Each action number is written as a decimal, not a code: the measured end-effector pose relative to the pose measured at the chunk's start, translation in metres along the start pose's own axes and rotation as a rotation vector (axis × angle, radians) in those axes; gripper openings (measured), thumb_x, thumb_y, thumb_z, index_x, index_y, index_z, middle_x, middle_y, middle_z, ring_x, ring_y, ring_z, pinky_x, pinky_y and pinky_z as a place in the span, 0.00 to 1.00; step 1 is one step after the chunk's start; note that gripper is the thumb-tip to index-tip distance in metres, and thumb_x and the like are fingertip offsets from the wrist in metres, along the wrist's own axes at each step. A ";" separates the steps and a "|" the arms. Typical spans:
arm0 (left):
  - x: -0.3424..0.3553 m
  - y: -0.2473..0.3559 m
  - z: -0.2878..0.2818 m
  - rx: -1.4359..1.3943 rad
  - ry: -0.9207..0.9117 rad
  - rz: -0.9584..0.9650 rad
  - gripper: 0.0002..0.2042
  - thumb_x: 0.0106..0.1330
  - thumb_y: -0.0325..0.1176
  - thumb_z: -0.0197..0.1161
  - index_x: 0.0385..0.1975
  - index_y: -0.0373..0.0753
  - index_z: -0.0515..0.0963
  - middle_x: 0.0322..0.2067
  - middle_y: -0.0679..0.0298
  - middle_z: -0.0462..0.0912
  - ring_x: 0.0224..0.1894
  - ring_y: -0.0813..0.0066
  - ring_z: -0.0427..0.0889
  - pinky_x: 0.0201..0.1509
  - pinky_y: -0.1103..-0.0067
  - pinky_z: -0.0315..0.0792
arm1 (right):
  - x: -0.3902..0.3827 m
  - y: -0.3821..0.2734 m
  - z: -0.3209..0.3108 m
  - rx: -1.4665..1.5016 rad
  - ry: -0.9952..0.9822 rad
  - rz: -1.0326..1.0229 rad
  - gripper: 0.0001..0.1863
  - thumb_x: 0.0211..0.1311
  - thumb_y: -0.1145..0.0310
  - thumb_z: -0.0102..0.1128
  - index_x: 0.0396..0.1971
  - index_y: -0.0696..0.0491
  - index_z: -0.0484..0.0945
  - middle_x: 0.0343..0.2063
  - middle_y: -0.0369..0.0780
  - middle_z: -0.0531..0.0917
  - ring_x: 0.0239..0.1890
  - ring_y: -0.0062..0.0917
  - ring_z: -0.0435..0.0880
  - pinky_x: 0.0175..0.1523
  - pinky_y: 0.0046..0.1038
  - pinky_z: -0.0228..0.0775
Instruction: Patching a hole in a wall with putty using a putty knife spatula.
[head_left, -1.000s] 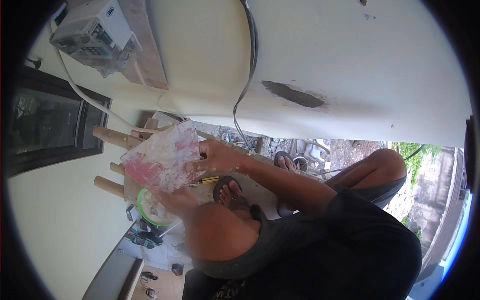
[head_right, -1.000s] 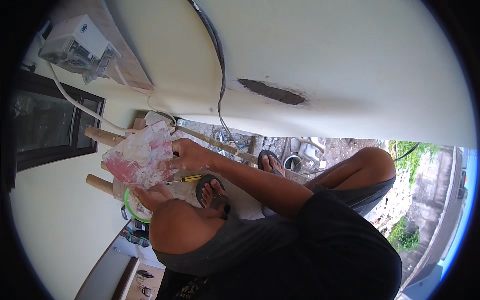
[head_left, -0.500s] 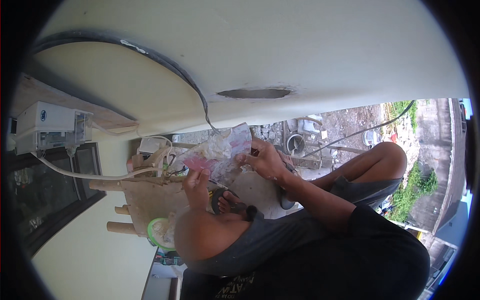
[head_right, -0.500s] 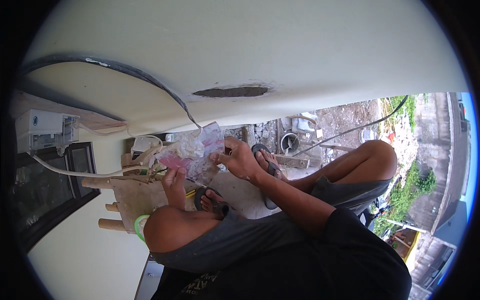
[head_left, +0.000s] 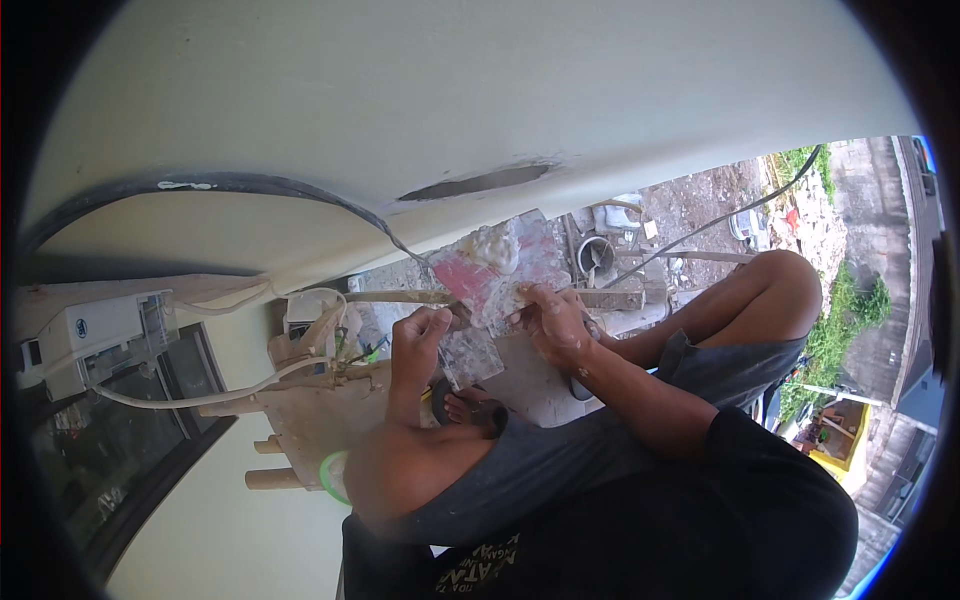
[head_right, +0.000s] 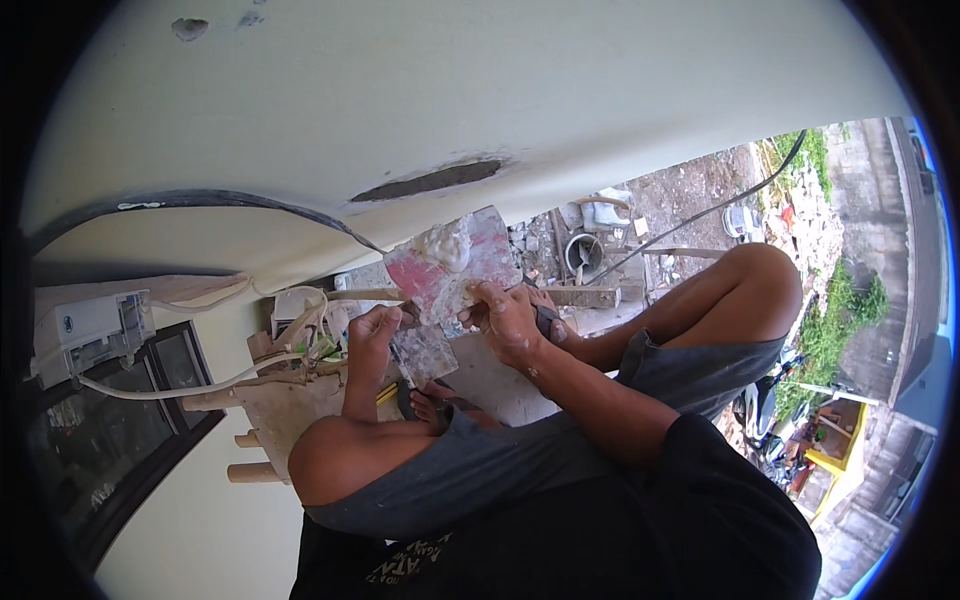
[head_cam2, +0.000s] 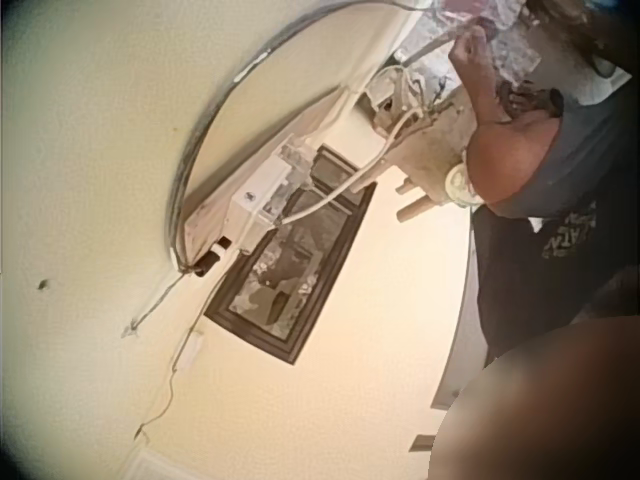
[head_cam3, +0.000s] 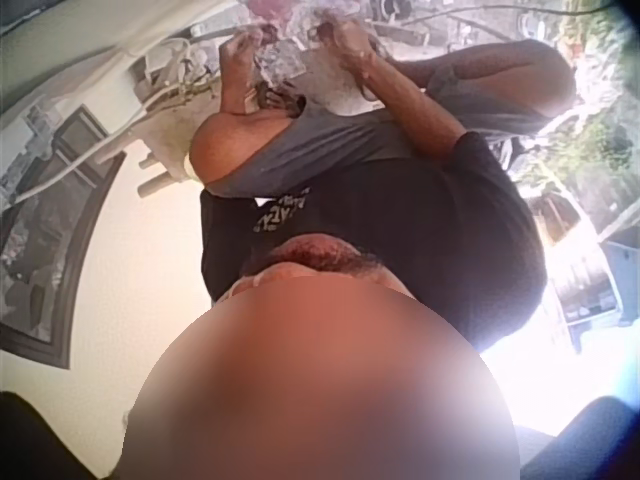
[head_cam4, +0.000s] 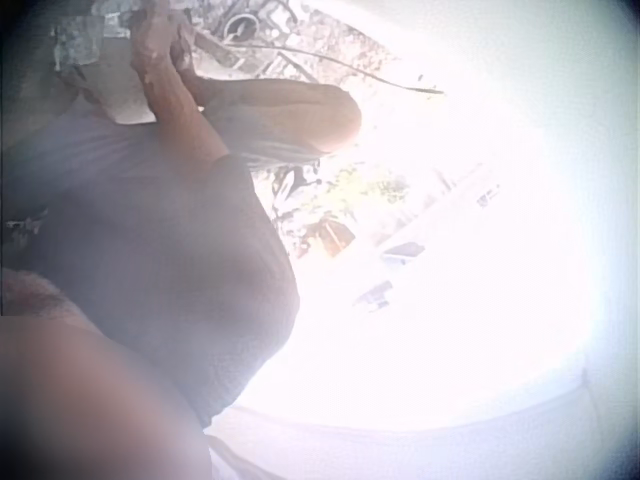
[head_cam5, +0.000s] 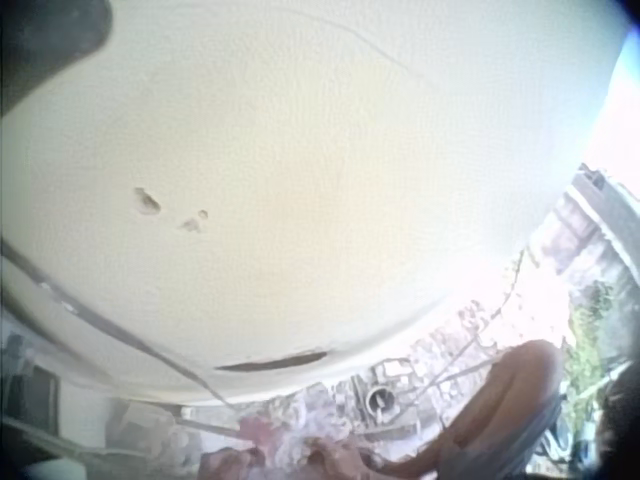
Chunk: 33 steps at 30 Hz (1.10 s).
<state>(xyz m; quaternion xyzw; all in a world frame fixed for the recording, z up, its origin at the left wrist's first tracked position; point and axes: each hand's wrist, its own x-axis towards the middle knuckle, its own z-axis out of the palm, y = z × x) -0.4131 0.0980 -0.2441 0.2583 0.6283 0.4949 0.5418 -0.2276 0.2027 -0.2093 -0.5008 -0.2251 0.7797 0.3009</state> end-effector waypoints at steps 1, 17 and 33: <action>-0.001 0.000 -0.001 0.053 0.012 -0.064 0.15 0.67 0.39 0.59 0.28 0.32 0.81 0.22 0.70 0.77 0.28 0.86 0.68 0.34 0.84 0.62 | 0.002 -0.003 -0.001 -0.014 0.050 -0.045 0.10 0.62 0.71 0.55 0.29 0.64 0.77 0.24 0.43 0.80 0.21 0.28 0.80 0.28 0.27 0.73; -0.014 -0.036 -0.001 -0.171 0.153 -0.126 0.16 0.65 0.41 0.61 0.26 0.32 0.82 0.27 0.65 0.82 0.33 0.80 0.74 0.45 0.81 0.65 | 0.034 -0.131 0.105 0.126 0.251 -0.291 0.10 0.59 0.74 0.51 0.36 0.66 0.68 0.32 0.48 0.74 0.31 0.34 0.80 0.35 0.31 0.80; -0.021 -0.035 -0.006 -0.149 0.173 -0.195 0.17 0.65 0.43 0.60 0.25 0.32 0.81 0.26 0.65 0.81 0.32 0.79 0.75 0.44 0.80 0.66 | 0.051 -0.031 0.041 -0.739 0.403 -0.457 0.14 0.60 0.70 0.52 0.40 0.64 0.73 0.30 0.52 0.82 0.32 0.44 0.83 0.39 0.39 0.73</action>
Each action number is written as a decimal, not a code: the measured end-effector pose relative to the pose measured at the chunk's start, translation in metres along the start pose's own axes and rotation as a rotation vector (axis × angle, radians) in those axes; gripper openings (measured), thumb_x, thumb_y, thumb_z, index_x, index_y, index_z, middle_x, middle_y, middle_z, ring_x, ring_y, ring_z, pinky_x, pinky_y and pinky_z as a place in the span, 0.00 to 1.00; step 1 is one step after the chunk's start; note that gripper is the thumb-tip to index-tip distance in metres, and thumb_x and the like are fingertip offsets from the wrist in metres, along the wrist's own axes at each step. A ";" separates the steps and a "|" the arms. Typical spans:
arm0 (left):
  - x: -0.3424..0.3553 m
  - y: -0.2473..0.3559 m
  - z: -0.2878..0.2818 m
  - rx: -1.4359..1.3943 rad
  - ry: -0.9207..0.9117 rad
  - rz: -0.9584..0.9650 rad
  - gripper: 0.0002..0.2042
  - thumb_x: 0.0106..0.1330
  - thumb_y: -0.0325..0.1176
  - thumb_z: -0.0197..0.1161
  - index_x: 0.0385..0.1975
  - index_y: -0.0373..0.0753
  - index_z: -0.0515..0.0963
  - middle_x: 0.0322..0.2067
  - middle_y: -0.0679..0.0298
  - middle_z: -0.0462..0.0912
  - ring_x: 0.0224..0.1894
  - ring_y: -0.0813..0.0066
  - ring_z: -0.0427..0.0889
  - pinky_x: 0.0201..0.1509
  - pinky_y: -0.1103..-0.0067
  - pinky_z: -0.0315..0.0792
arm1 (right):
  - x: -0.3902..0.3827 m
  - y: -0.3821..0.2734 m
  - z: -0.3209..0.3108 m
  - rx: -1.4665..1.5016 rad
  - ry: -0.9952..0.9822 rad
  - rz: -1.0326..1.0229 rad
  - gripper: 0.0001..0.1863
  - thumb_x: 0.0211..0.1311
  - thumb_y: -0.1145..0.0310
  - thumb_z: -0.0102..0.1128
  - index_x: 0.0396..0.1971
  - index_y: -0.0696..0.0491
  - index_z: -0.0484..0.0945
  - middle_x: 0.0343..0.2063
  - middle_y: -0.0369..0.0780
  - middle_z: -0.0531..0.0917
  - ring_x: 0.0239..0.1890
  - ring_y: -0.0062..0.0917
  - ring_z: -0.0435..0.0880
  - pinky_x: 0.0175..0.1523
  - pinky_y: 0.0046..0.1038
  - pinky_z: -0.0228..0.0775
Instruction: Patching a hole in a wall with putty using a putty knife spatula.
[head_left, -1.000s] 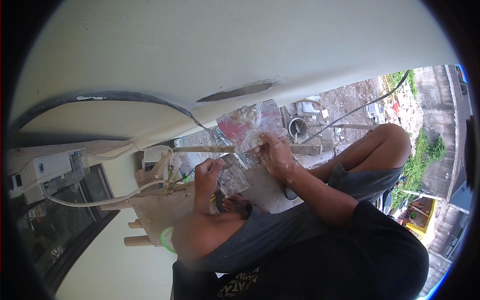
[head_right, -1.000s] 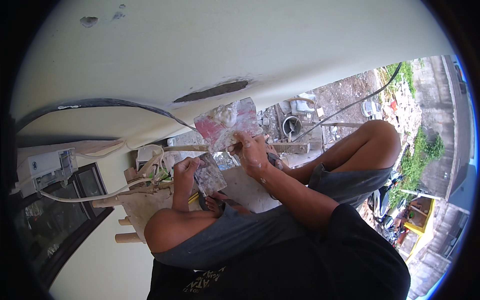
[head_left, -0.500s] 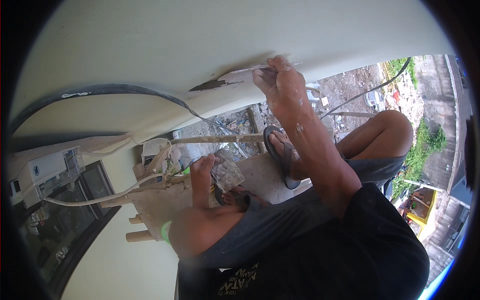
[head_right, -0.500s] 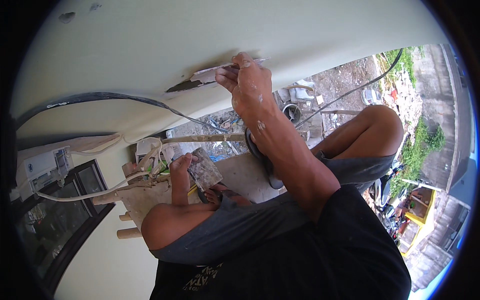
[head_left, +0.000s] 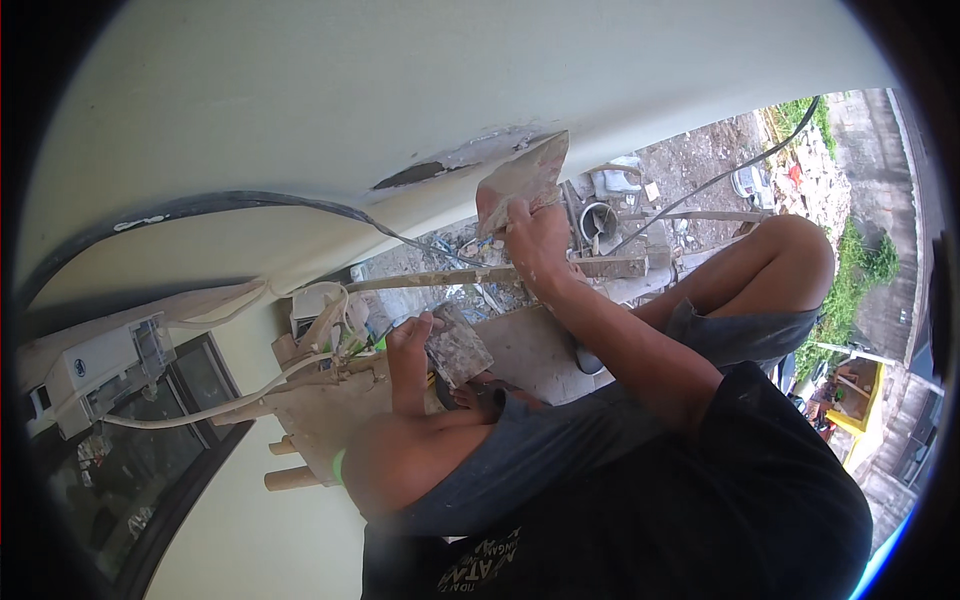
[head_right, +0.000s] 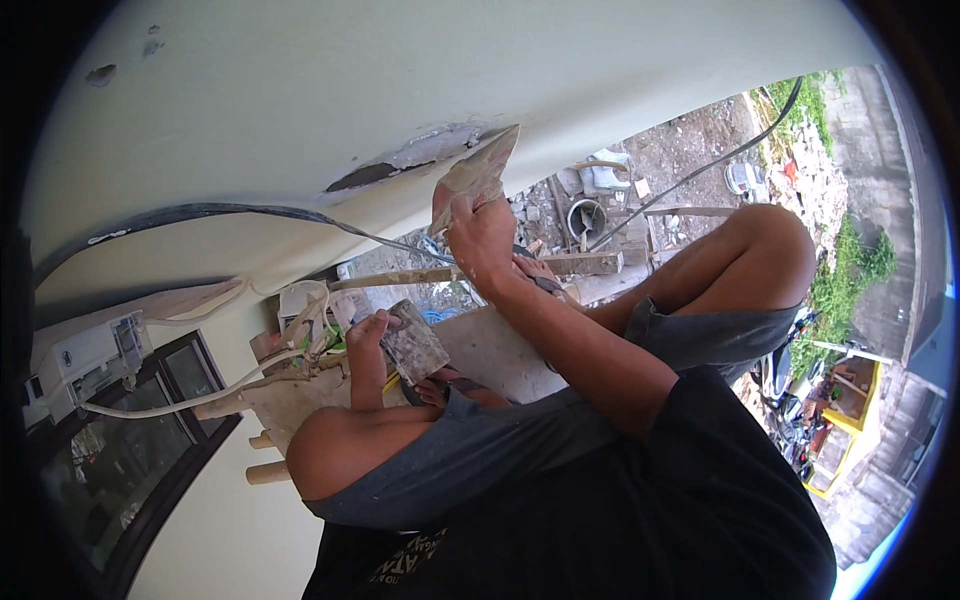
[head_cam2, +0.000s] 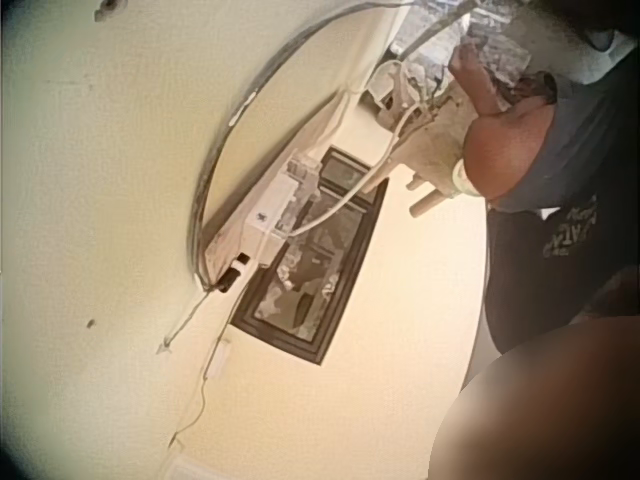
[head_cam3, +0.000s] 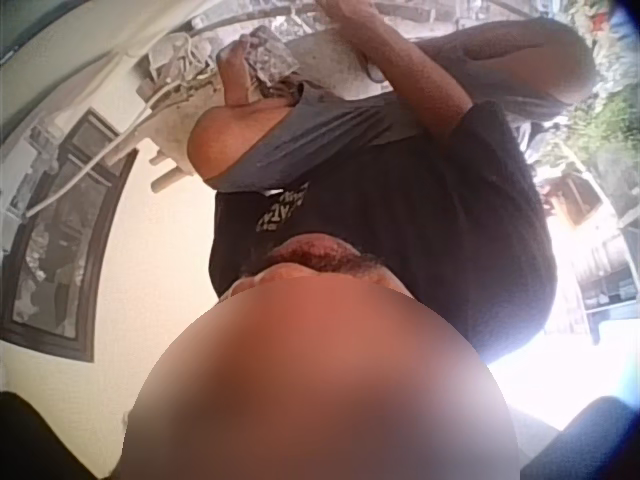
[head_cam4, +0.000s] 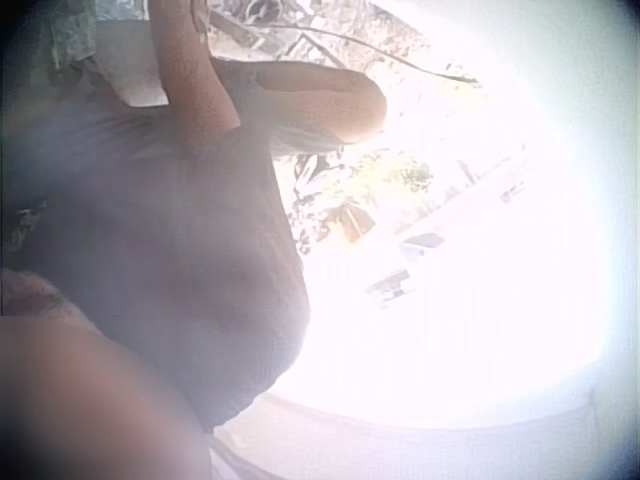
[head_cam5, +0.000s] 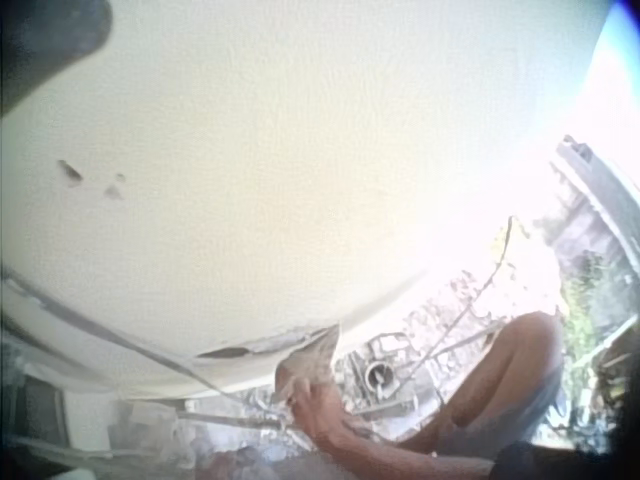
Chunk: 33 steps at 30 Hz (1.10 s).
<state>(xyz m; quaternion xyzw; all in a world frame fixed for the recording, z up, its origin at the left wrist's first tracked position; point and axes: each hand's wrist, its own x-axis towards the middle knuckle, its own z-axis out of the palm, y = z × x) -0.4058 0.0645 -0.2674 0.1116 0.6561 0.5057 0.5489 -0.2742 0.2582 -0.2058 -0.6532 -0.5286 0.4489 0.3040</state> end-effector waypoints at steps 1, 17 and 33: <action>-0.002 -0.002 -0.003 0.019 0.016 0.000 0.17 0.65 0.42 0.60 0.25 0.32 0.81 0.26 0.65 0.81 0.31 0.79 0.75 0.44 0.80 0.66 | -0.001 -0.004 0.010 0.003 -0.005 0.001 0.14 0.60 0.70 0.52 0.40 0.64 0.73 0.30 0.52 0.82 0.32 0.44 0.83 0.39 0.39 0.73; -0.005 -0.010 0.006 -0.088 0.038 0.001 0.15 0.67 0.37 0.58 0.24 0.31 0.80 0.23 0.68 0.80 0.28 0.83 0.71 0.36 0.83 0.65 | -0.073 -0.040 0.050 0.022 -0.054 -0.384 0.15 0.58 0.74 0.52 0.45 0.62 0.68 0.35 0.54 0.77 0.37 0.50 0.77 0.42 0.44 0.69; 0.095 0.107 0.014 1.128 0.628 0.346 0.26 0.53 0.55 0.66 0.34 0.36 0.74 0.30 0.51 0.82 0.36 0.49 0.82 0.38 0.62 0.74 | 0.019 -0.063 0.082 0.311 0.150 0.024 0.21 0.53 0.69 0.57 0.39 0.69 0.60 0.39 0.55 0.67 0.43 0.45 0.69 0.51 0.40 0.62</action>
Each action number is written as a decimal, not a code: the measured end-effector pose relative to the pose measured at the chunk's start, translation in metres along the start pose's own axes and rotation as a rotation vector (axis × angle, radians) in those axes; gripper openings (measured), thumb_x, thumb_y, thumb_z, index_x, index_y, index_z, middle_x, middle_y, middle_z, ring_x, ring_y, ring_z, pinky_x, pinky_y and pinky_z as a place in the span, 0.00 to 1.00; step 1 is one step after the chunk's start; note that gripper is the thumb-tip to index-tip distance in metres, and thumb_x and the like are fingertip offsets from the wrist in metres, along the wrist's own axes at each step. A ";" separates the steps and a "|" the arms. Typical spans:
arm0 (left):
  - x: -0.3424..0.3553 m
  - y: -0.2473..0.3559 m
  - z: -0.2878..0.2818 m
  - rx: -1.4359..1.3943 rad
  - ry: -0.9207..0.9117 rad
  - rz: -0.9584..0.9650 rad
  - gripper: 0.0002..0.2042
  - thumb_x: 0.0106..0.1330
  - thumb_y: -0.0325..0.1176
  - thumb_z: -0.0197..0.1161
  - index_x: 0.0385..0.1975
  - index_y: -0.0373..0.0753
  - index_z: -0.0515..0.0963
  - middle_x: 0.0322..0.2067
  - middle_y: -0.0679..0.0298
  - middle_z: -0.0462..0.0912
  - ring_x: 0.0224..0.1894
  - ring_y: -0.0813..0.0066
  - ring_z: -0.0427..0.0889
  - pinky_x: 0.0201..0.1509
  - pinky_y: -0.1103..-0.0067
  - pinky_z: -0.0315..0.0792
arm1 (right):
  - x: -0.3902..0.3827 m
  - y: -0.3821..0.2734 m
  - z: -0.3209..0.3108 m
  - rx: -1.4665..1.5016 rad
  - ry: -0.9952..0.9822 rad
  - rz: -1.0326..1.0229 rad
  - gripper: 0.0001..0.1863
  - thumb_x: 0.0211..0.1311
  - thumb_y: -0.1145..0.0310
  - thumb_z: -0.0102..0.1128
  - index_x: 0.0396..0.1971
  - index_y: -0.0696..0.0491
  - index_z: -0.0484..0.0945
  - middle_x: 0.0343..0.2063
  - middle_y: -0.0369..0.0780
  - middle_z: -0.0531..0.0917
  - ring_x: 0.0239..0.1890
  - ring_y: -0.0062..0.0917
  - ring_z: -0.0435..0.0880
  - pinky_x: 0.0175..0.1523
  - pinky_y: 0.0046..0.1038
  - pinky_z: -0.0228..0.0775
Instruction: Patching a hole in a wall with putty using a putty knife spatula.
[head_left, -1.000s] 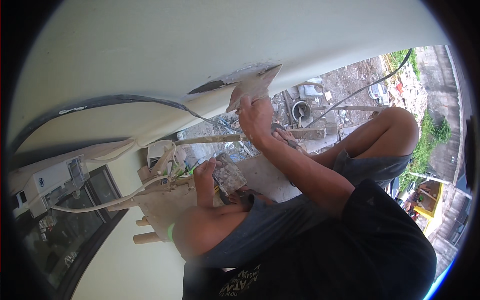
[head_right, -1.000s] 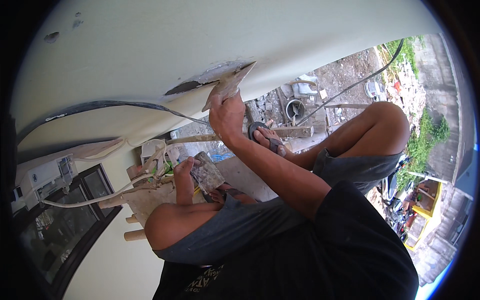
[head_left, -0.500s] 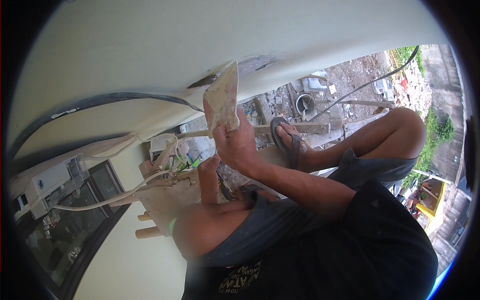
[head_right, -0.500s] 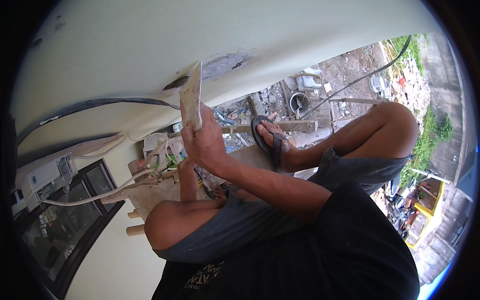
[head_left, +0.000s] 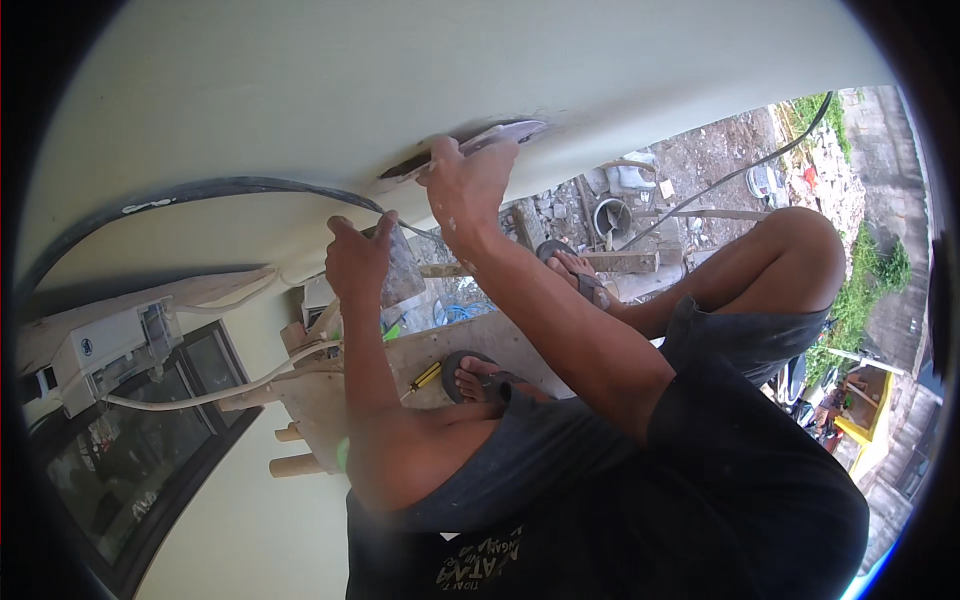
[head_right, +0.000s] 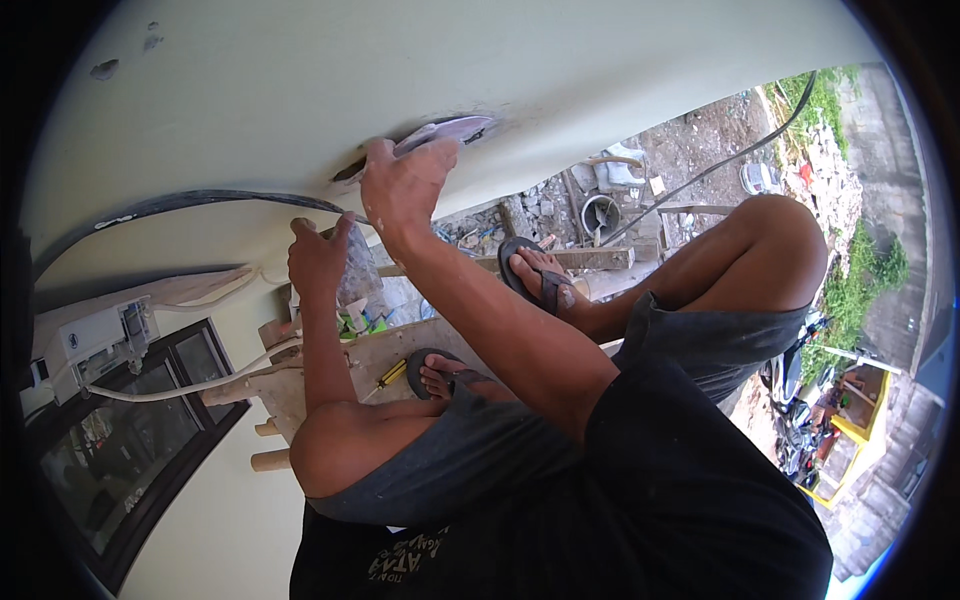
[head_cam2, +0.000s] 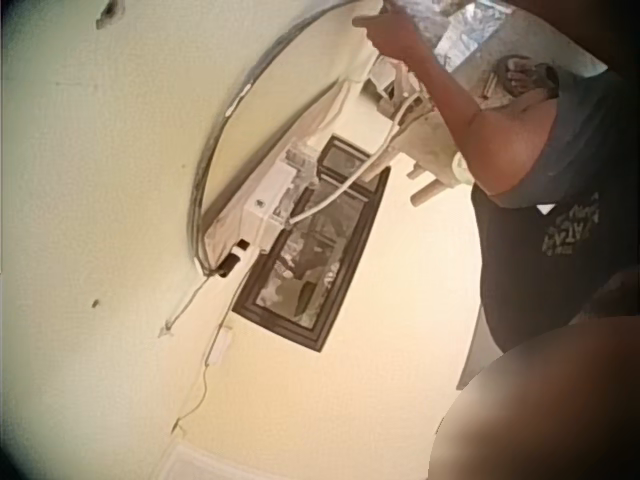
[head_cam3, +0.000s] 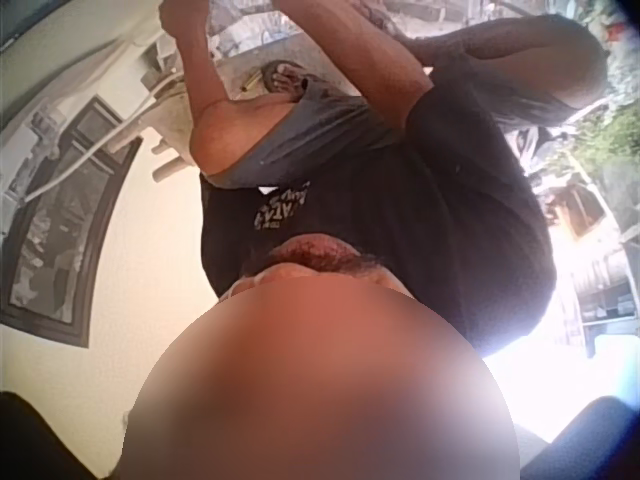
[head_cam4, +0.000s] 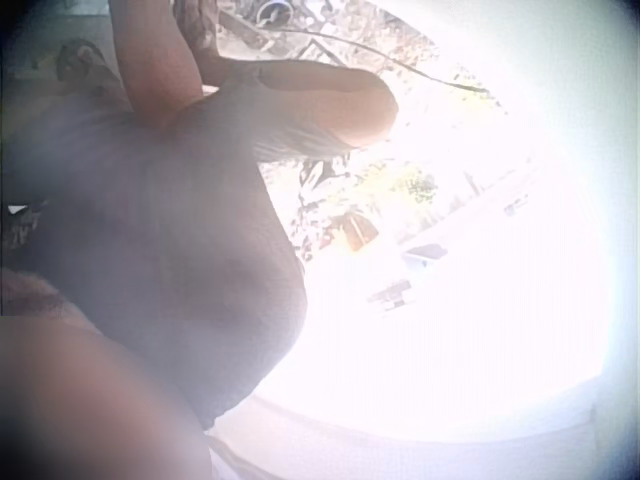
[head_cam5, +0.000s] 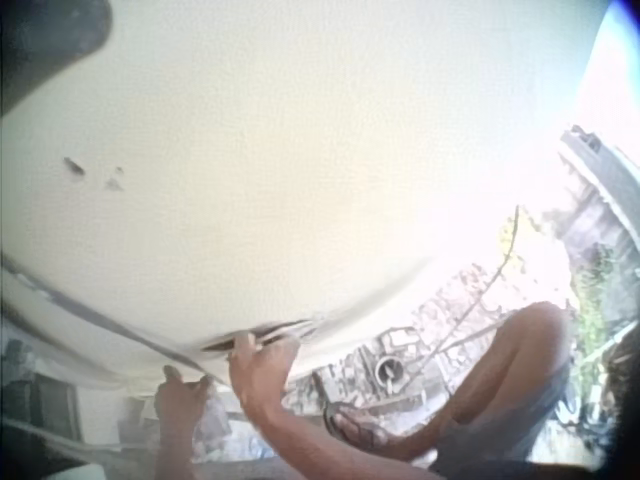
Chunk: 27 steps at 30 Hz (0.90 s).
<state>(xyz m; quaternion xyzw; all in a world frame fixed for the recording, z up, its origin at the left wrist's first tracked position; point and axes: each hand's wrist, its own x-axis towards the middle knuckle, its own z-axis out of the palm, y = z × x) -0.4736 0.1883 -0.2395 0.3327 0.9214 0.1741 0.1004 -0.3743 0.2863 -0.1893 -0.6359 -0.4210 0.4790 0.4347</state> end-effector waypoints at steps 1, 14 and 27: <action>0.009 0.002 0.000 0.064 -0.134 0.024 0.27 0.55 0.58 0.63 0.36 0.36 0.74 0.32 0.50 0.82 0.37 0.47 0.82 0.40 0.62 0.75 | -0.007 -0.010 0.006 -0.056 -0.017 -0.052 0.22 0.53 0.69 0.57 0.38 0.69 0.59 0.38 0.56 0.66 0.43 0.45 0.68 0.51 0.40 0.61; 0.012 -0.031 0.009 0.166 -0.207 0.058 0.21 0.66 0.52 0.49 0.30 0.41 0.82 0.32 0.51 0.83 0.39 0.45 0.81 0.43 0.57 0.75 | -0.035 0.000 -0.090 0.422 -0.305 0.412 0.10 0.57 0.76 0.50 0.38 0.63 0.69 0.36 0.46 0.79 0.36 0.34 0.81 0.34 0.31 0.78; 0.016 -0.057 0.010 0.152 -0.189 -0.024 0.20 0.65 0.49 0.51 0.30 0.39 0.82 0.30 0.50 0.83 0.36 0.46 0.82 0.41 0.58 0.75 | 0.034 -0.053 -0.126 0.780 -0.178 0.497 0.07 0.58 0.75 0.44 0.33 0.61 0.68 0.28 0.45 0.75 0.29 0.33 0.75 0.32 0.30 0.72</action>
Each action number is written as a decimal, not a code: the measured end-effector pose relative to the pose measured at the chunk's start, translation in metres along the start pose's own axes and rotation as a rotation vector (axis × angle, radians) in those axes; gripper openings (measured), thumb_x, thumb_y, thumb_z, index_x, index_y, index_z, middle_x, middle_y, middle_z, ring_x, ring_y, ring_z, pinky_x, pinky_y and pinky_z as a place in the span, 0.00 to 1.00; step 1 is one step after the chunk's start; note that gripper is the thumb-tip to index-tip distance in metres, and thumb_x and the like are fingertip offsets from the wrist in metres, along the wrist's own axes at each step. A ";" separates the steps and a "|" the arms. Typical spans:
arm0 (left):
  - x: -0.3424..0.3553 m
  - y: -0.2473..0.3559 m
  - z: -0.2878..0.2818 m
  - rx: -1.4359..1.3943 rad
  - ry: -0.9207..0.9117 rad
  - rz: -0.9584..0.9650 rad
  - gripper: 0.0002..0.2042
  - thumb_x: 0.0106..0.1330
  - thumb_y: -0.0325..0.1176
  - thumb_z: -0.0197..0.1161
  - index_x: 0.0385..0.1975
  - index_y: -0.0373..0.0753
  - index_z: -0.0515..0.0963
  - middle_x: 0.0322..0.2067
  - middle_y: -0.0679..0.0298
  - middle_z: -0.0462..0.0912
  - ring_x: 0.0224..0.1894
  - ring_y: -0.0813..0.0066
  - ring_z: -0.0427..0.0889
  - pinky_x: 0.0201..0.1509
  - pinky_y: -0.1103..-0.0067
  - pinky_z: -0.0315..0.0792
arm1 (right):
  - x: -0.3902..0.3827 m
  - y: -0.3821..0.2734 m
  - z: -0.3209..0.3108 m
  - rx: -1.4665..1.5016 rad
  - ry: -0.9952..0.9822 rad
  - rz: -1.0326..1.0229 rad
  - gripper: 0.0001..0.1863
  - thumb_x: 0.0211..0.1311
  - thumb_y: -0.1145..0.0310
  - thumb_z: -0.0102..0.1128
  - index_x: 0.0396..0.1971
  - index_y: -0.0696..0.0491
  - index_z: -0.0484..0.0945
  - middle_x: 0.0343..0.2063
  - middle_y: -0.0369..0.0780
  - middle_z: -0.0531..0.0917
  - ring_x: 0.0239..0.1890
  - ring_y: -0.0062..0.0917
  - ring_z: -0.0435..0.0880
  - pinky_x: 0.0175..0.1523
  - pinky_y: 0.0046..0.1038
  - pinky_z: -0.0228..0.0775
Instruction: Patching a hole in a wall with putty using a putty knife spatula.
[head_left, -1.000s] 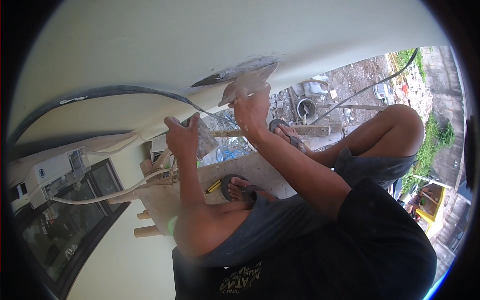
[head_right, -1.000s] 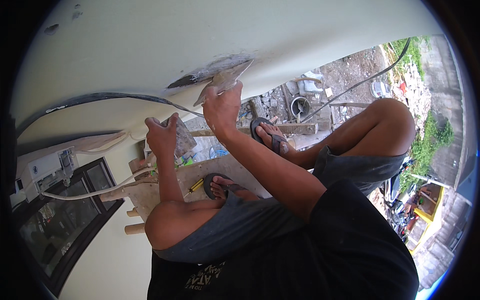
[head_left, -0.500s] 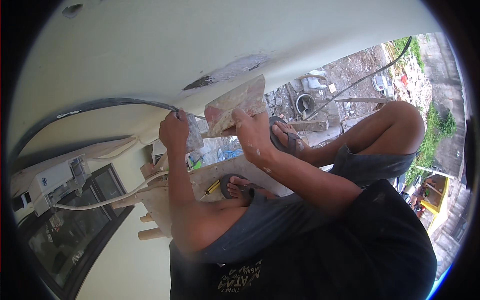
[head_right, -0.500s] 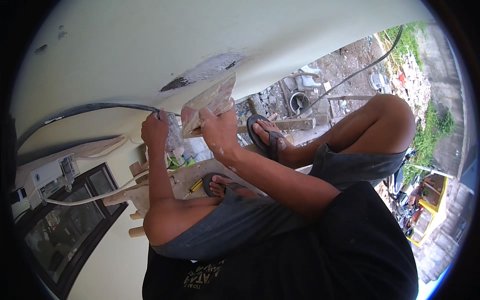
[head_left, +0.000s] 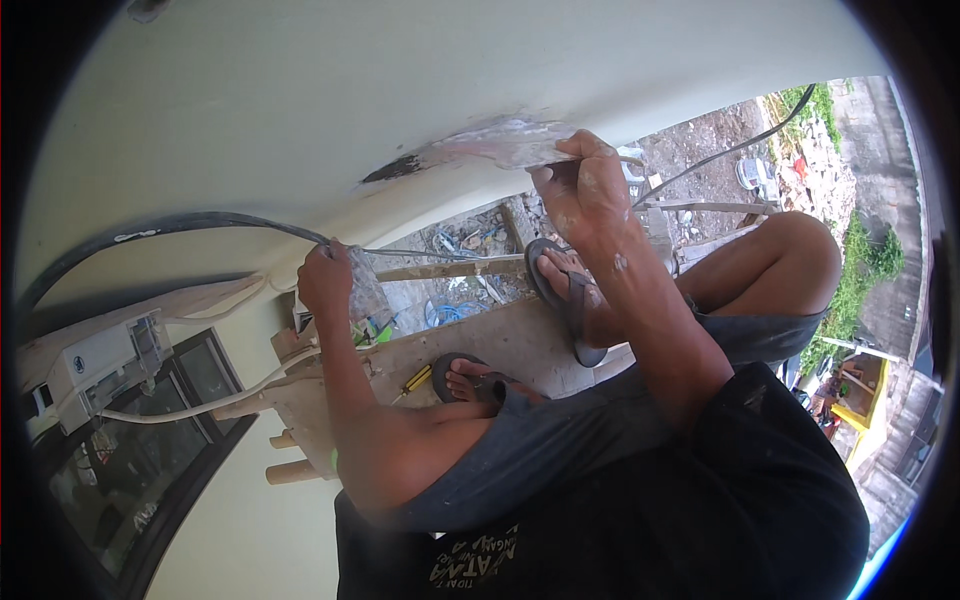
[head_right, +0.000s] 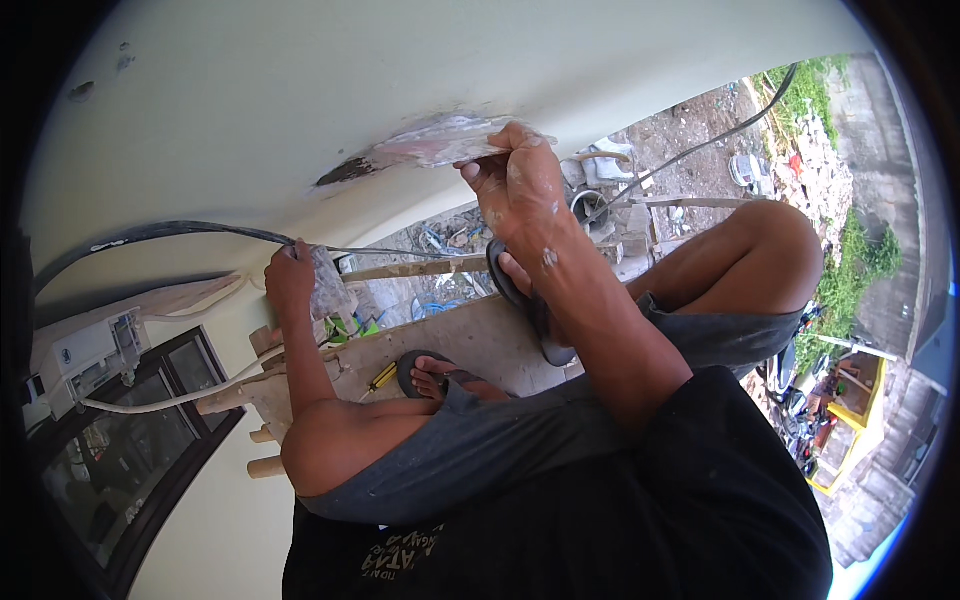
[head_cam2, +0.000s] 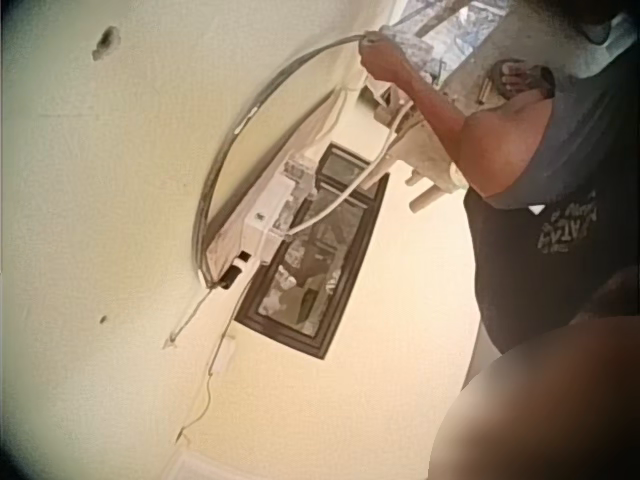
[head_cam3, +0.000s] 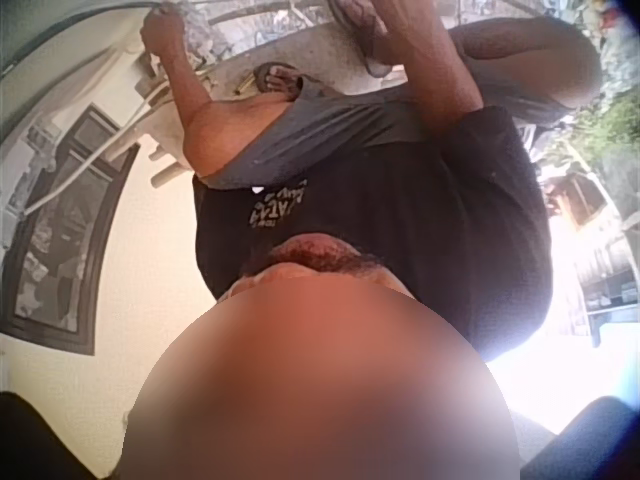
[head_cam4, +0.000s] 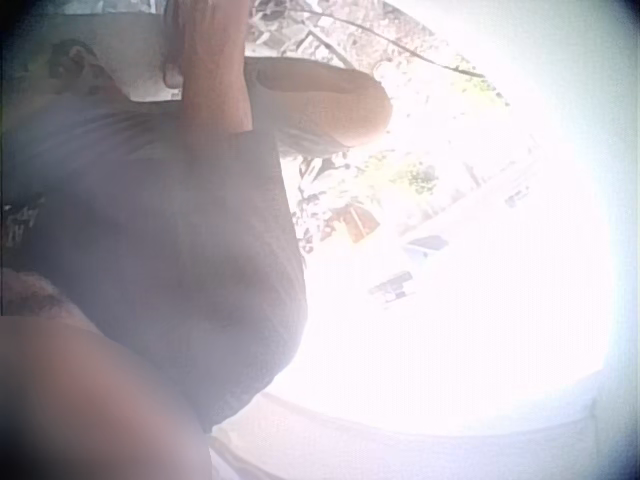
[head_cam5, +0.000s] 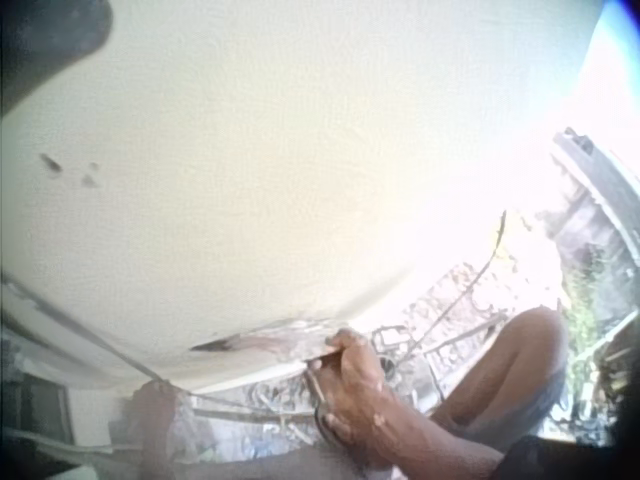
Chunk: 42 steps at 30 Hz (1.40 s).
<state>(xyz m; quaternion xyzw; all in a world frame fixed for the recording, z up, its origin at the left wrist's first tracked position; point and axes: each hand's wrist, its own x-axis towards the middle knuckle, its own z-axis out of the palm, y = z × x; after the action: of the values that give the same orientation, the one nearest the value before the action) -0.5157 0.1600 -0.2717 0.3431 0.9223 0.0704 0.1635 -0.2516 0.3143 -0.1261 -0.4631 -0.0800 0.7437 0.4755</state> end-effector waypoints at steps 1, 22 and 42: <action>0.000 0.000 0.000 -0.012 -0.001 -0.002 0.19 0.65 0.49 0.50 0.30 0.40 0.82 0.30 0.50 0.83 0.37 0.46 0.82 0.41 0.58 0.75 | -0.005 -0.003 -0.003 -0.004 0.002 0.006 0.07 0.58 0.75 0.44 0.33 0.61 0.68 0.28 0.45 0.75 0.29 0.33 0.75 0.32 0.30 0.72; -0.050 -0.022 0.029 -0.280 0.019 0.015 0.23 0.64 0.50 0.53 0.23 0.32 0.77 0.24 0.46 0.79 0.30 0.44 0.78 0.37 0.62 0.70 | -0.019 -0.028 -0.020 -0.273 -0.077 -0.069 0.10 0.56 0.75 0.48 0.36 0.64 0.68 0.30 0.45 0.76 0.32 0.34 0.79 0.37 0.30 0.75; -0.106 -0.006 0.044 -0.455 -0.056 -0.044 0.22 0.64 0.46 0.57 0.21 0.30 0.74 0.19 0.49 0.77 0.23 0.51 0.76 0.32 0.65 0.69 | 0.025 0.194 -0.001 -1.254 -0.015 -1.080 0.38 0.46 0.79 0.62 0.55 0.70 0.50 0.51 0.58 0.57 0.47 0.55 0.69 0.48 0.41 0.71</action>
<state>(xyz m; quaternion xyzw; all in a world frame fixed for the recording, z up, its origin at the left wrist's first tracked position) -0.4284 0.0864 -0.2870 0.2791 0.8850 0.2632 0.2638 -0.3766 0.2296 -0.2499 -0.5354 -0.6945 0.2332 0.4202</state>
